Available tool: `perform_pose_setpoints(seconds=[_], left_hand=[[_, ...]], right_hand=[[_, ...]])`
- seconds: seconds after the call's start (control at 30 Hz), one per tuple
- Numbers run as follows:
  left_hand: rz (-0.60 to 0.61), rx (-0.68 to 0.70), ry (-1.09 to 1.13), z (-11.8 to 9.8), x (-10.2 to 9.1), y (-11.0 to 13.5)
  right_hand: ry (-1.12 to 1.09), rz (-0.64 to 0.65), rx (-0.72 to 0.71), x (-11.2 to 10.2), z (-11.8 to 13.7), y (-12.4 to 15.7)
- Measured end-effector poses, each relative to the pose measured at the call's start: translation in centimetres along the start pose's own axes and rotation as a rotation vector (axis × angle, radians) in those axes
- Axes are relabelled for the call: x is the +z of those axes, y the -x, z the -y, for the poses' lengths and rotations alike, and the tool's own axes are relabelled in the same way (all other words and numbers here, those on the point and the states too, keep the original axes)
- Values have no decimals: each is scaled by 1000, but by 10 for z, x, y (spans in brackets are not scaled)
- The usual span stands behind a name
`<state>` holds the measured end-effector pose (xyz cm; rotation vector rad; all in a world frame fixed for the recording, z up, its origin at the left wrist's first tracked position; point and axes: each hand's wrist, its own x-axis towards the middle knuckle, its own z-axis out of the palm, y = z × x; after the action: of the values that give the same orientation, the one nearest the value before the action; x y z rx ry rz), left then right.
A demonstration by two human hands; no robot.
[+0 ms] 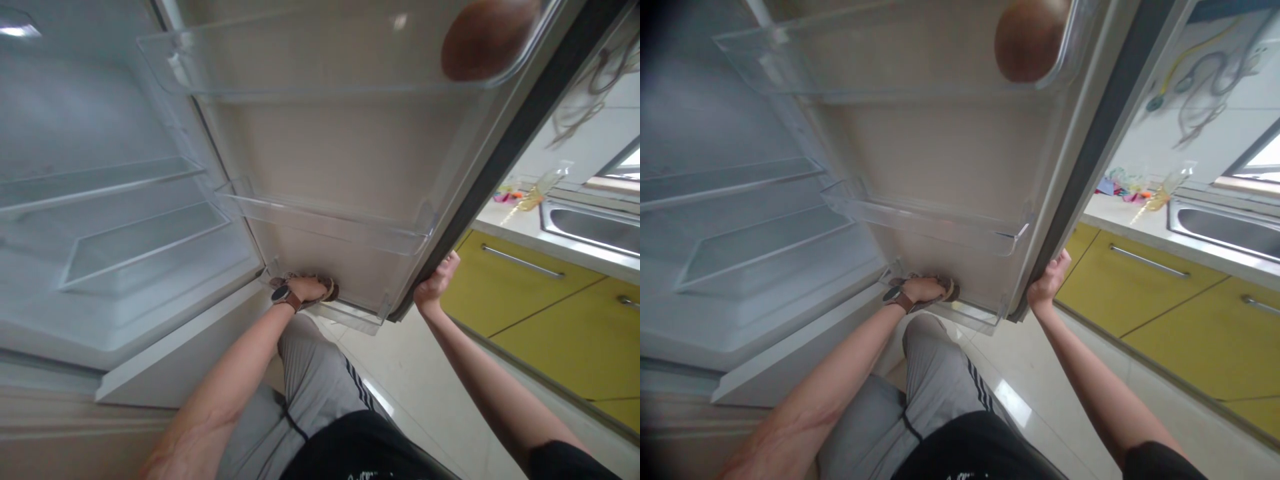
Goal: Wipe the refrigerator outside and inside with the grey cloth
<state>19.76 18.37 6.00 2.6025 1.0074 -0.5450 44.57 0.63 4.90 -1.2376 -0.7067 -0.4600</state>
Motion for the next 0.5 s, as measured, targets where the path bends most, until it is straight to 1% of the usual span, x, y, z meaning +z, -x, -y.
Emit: perform_pose_setpoints(seconds=[0.07,0.13,0.2,0.3,0.37,0.43,0.5], left_hand=[[17,-11,0,3,-2,-1],[40,25,10,-5,-1,-3],[65,78,26,-22,2,-5],[98,160,53,-60,9,-8],[146,238,106,-83,12,-10],[207,311,175,-98,13,-12],[240,343,223,-104,11,-12]], right_hand=[[-5,-3,-13,1,-2,-1],[0,-5,-30,2,-4,-2],[0,-1,-33,2,-6,-3],[-11,11,-11,2,-8,-3],[-3,10,-3,1,-8,-3],[10,5,-7,1,-6,-2],[21,3,-17,0,-3,-1]])
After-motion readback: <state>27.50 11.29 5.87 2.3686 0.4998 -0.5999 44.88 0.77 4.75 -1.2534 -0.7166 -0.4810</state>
